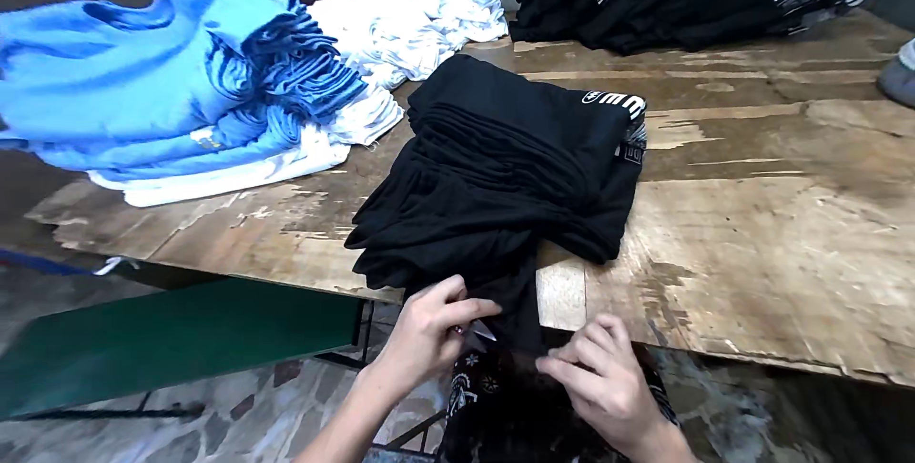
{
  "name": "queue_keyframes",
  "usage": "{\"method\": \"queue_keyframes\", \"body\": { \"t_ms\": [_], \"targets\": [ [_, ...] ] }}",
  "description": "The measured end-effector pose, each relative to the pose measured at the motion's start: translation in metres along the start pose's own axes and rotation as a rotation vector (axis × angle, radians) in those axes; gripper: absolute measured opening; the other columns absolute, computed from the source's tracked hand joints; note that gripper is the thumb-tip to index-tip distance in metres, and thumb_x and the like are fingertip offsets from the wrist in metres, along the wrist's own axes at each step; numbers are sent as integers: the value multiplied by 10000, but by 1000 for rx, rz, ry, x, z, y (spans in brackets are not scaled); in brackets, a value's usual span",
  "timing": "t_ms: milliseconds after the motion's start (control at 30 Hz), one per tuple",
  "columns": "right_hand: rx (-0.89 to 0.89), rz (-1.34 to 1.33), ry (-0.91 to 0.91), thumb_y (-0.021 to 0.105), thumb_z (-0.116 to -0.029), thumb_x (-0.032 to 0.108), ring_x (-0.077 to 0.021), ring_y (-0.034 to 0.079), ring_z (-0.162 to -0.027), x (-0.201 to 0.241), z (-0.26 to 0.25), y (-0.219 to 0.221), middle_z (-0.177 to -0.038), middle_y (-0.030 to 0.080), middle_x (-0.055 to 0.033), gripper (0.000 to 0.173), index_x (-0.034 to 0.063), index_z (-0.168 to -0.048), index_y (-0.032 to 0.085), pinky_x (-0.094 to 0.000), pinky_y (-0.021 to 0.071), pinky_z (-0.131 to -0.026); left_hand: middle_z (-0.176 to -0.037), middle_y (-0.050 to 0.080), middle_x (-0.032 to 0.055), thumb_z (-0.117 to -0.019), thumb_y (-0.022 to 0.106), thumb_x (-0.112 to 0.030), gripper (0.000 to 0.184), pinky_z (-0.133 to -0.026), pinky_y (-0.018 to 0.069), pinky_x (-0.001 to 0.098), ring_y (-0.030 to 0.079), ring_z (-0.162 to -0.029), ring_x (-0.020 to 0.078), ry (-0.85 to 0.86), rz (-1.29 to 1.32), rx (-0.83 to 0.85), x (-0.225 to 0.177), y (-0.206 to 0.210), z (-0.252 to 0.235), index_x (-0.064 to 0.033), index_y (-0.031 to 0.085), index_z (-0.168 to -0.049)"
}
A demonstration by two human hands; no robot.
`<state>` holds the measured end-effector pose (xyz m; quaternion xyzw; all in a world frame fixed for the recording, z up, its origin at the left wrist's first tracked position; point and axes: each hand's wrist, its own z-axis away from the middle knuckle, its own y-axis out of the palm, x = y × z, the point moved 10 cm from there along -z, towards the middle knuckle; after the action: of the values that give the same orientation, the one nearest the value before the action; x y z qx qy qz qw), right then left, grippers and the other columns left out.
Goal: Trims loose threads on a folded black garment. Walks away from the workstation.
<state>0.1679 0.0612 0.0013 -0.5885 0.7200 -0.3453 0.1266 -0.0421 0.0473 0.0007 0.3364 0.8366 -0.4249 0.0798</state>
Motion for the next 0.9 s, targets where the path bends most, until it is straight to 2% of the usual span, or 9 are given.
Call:
{"method": "queue_keyframes", "body": {
  "t_ms": [133, 200, 267, 400, 500, 600, 700, 800, 900],
  "targets": [
    [295, 120, -61, 607, -944, 149, -154, 599, -782, 0, 13, 2, -766, 637, 46, 187, 245, -876, 753, -384, 452, -870, -755, 653, -84, -805, 571, -144, 299, -626, 516, 204, 599, -692, -4, -130, -43, -82, 26, -19, 12, -264, 814, -931],
    [411, 234, -13, 626, -927, 330, -166, 611, -764, 2, 15, 8, -712, 618, 52, 223, 241, -743, 717, -404, 464, -870, -784, 680, -116, -804, 597, -149, 281, -651, 530, 180, 609, -717, -34, -166, 22, -92, 28, -20, 12, -256, 814, -944],
    [321, 257, 90, 565, -957, 629, -176, 580, -672, 6, 5, 5, -610, 576, 37, 550, 196, -633, 669, -406, 454, -805, -796, 689, -113, -839, 605, -135, 275, -676, 535, 181, 612, -733, -27, -153, 108, -92, 22, -17, 10, -235, 807, -995],
    [-105, 202, 277, 658, -859, 696, -137, 577, -695, 18, -26, -5, -690, 639, 41, 514, 191, -835, 746, -376, 454, -785, -767, 650, -93, -885, 617, -150, 251, -624, 497, 160, 579, -698, -22, -127, 192, -116, 13, -16, 8, -222, 801, -1039],
    [-145, 208, 303, 699, -868, 592, -170, 672, -883, 22, -39, 23, -942, 751, 11, 445, 184, -1023, 789, -440, 506, -870, -766, 646, -85, -891, 631, -154, 231, -627, 495, 165, 580, -699, -14, -121, 220, -132, 8, -15, 9, -213, 801, -1037],
    [-219, 142, 293, 670, -961, 295, -122, 657, -851, 18, -28, 27, -872, 746, 54, 167, 208, -925, 808, -409, 476, -888, -765, 654, -73, -887, 625, -144, 240, -647, 512, 175, 595, -712, 1, -78, 205, -107, 3, -13, 13, -214, 795, -1040],
    [-255, 68, 354, 572, -1016, 307, -94, 634, -832, 9, -12, 10, -824, 716, 60, 260, 197, -882, 766, -370, 461, -888, -810, 650, -53, -859, 646, -179, 264, -698, 531, 212, 610, -764, 30, -126, 152, 98, 4, -2, 19, -232, 792, -1072],
    [-227, 91, 395, 507, -1038, 326, -111, 628, -836, 3, -7, 0, -823, 693, 35, 315, 174, -866, 722, -355, 468, -856, -1007, 669, -49, -890, 741, -502, 415, -813, 583, 256, 647, -911, 38, -234, 166, 344, 5, 1, 19, -271, 735, -1234],
    [-240, 106, 395, 553, -988, 290, -116, 631, -842, 0, -5, 1, -827, 695, 30, 253, 164, -854, 725, -341, 481, -829, -1019, 677, -84, -977, 628, -513, 352, -832, 577, 266, 647, -938, 38, -187, 33, 203, -19, -15, 1, -286, 740, -1222]
  ]
}}
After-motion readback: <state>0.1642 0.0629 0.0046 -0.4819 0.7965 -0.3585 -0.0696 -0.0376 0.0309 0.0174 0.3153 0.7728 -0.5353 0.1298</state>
